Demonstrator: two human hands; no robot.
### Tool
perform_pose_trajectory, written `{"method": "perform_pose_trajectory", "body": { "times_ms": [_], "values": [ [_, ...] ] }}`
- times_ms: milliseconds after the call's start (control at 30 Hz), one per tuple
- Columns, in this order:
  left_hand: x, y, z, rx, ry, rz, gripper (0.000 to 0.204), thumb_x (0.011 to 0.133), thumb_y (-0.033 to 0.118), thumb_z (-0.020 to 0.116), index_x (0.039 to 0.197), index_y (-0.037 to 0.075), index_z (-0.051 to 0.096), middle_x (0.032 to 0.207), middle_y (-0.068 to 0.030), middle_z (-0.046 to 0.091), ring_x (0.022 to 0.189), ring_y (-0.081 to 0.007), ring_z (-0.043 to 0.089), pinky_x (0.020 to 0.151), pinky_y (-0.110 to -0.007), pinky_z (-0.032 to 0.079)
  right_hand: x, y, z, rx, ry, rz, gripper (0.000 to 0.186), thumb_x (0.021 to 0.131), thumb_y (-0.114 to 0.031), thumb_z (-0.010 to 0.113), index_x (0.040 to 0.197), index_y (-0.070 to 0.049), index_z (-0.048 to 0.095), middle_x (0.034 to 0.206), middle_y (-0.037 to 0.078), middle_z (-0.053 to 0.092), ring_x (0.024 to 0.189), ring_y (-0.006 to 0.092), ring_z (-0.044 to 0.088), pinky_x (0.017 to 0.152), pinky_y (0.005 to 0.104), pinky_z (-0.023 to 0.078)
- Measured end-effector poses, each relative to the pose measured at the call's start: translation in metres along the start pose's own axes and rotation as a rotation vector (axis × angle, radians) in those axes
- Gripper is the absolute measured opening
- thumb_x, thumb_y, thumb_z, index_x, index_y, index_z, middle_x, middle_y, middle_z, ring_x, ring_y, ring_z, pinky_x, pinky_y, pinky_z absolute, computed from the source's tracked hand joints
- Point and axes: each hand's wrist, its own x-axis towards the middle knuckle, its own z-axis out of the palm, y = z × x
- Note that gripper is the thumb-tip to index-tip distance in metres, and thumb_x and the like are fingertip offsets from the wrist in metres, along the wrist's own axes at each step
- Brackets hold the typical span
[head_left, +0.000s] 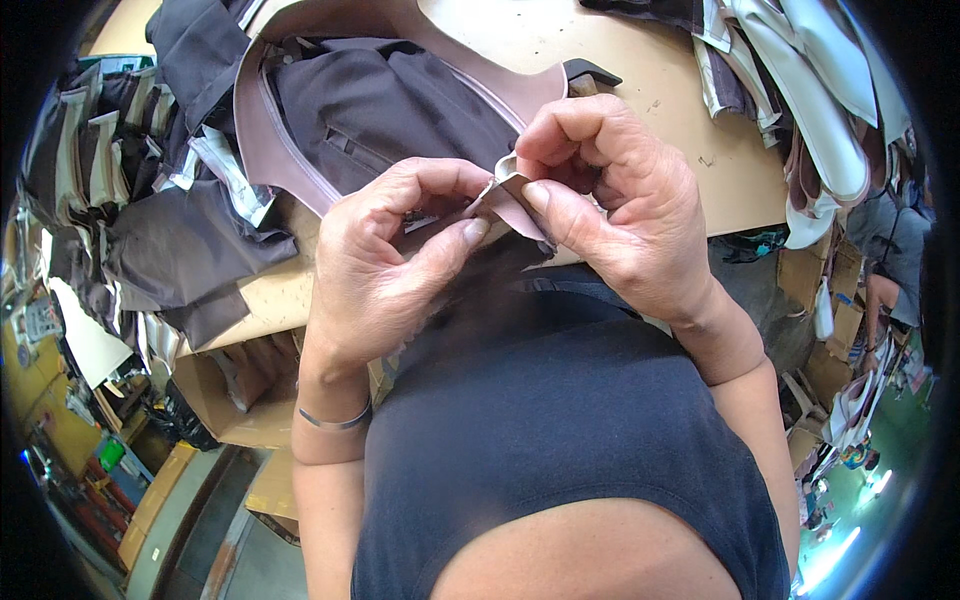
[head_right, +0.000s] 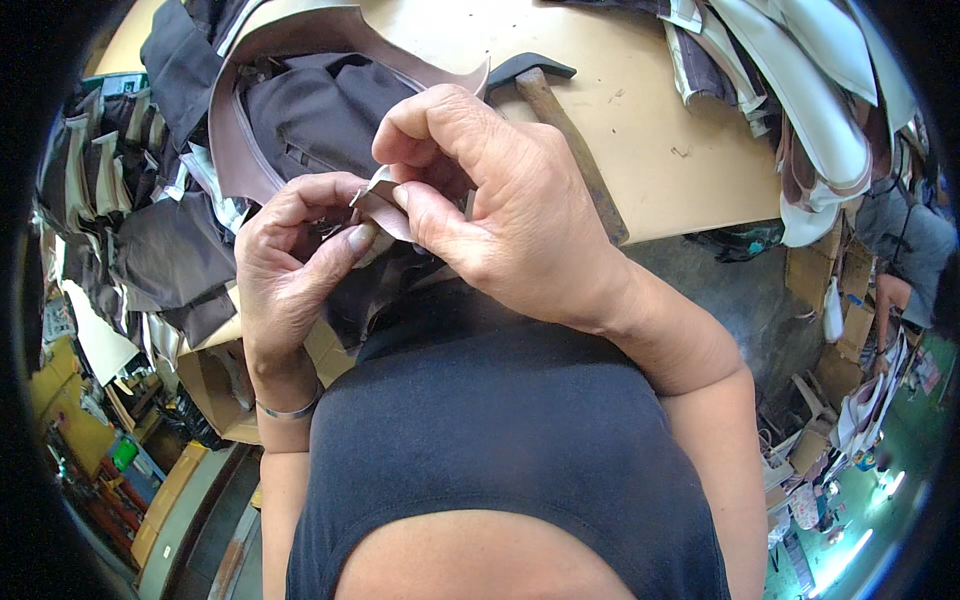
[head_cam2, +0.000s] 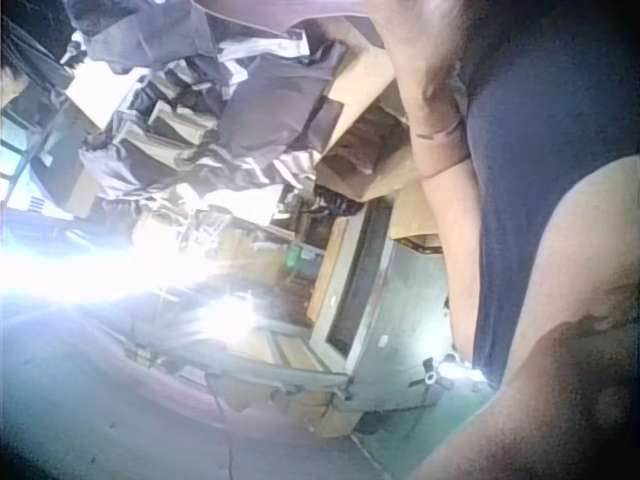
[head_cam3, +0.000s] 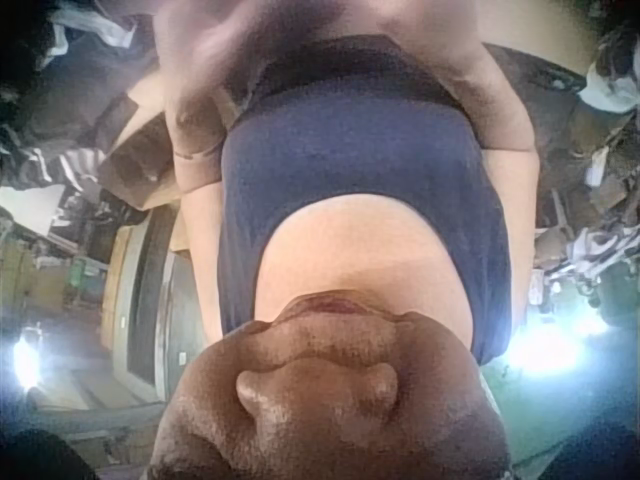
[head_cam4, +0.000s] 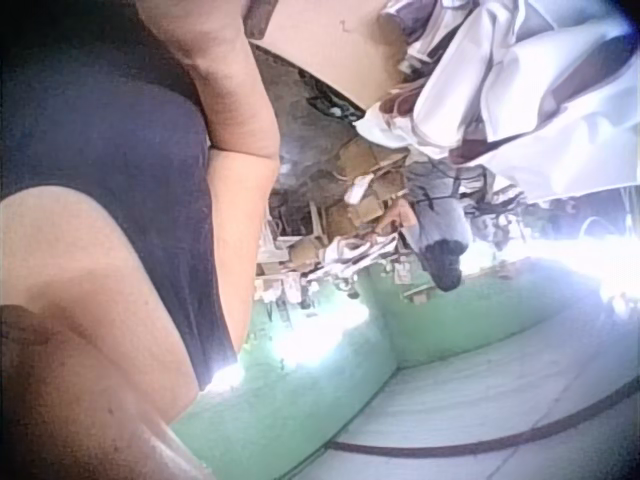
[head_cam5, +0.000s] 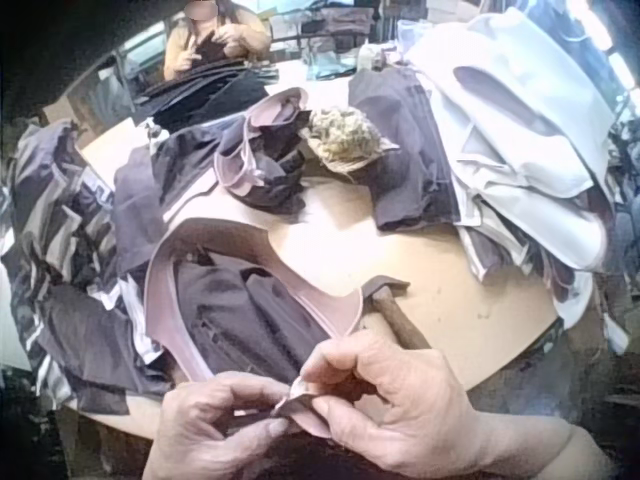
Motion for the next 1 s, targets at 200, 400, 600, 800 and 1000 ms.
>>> {"method": "perform_pose_trajectory", "body": {
  "times_ms": [200,400,600,800,1000],
  "values": [
    [-0.002,-0.008,0.004,0.517,0.149,0.317,0.022,0.074,-0.002,0.062,0.095,-0.002,0.060,0.083,-0.0147,0.063,0.074,-0.0244,0.064,0.067,-0.030,0.051,0.002,0.004,0.000,0.108,0.000,0.048,0.025,0.082,0.005,0.053,0.106,0.001,0.047,0.093,0.004,0.052,0.082,0.0076,0.052,0.074,0.0198,0.045],
    [0.004,-0.022,0.010,0.900,0.351,0.687,0.024,0.070,-0.005,0.062,0.093,-0.002,0.061,0.084,-0.0139,0.062,0.076,-0.0277,0.063,0.070,-0.035,0.051,0.005,0.008,0.010,0.144,0.136,0.008,0.019,0.076,0.005,0.056,0.094,-0.001,0.054,0.081,0.005,0.056,0.073,0.0103,0.057,0.066,0.0225,0.047],
    [0.005,-0.019,0.007,0.661,0.216,0.421,0.012,0.074,0.002,0.062,0.085,0.003,0.059,0.079,-0.0090,0.061,0.070,-0.0257,0.061,0.065,-0.033,0.047,0.010,0.016,0.009,-0.328,0.065,-0.293,0.030,0.068,0.003,0.060,0.098,-0.001,0.054,0.090,0.009,0.056,0.081,0.0179,0.057,0.073,0.0267,0.046],
    [0.007,-0.023,0.008,0.305,0.195,0.217,0.014,0.078,0.000,0.059,0.092,0.002,0.057,0.079,-0.0105,0.061,0.071,-0.0263,0.061,0.063,-0.032,0.048,0.009,0.016,0.012,0.071,0.003,0.063,0.025,0.072,-0.002,0.057,0.096,0.000,0.055,0.080,0.009,0.059,0.077,0.0170,0.059,0.070,0.0274,0.047],
    [0.011,-0.031,-0.002,0.413,0.136,0.507,0.022,0.068,0.000,0.069,0.087,0.004,0.059,0.079,-0.0079,0.060,0.069,-0.0195,0.059,0.060,-0.029,0.049,0.006,0.021,0.009,0.453,-0.061,0.284,0.023,0.082,0.000,0.049,0.105,0.003,0.052,0.093,0.003,0.054,0.086,0.0075,0.052,0.079,0.0204,0.043]
  ]
}}
